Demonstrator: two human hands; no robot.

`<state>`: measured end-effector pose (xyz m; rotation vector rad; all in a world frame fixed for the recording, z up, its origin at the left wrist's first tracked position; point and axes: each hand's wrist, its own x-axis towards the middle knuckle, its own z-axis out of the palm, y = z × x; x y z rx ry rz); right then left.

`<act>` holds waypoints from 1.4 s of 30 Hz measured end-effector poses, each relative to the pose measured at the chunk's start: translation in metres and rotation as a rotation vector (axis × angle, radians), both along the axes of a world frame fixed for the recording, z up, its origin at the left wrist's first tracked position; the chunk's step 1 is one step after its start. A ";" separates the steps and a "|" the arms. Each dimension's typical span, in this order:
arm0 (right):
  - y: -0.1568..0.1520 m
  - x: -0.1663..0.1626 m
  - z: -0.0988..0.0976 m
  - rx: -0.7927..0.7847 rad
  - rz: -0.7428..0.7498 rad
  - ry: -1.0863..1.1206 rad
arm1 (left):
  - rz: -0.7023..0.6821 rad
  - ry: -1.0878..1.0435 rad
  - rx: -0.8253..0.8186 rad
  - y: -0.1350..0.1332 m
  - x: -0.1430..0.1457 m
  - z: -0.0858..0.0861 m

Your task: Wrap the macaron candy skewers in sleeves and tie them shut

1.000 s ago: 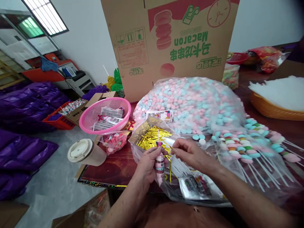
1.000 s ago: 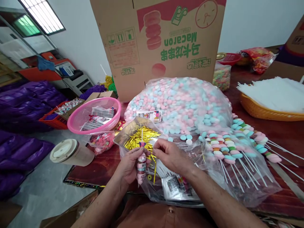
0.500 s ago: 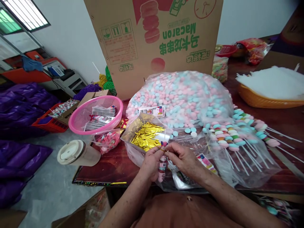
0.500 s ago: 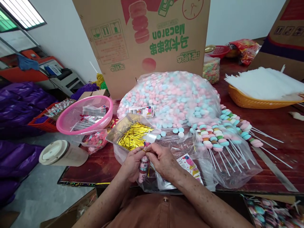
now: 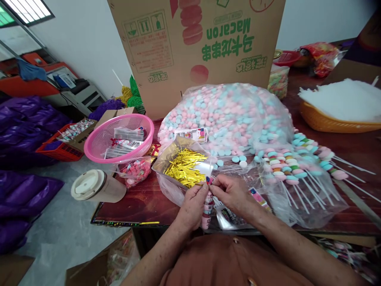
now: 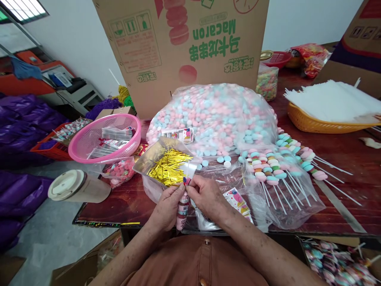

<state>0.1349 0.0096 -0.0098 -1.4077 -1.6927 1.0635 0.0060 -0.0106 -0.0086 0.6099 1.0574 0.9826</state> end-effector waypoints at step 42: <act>-0.015 0.036 0.031 0.256 -0.115 -0.025 | -0.358 0.178 0.156 0.027 -0.032 0.067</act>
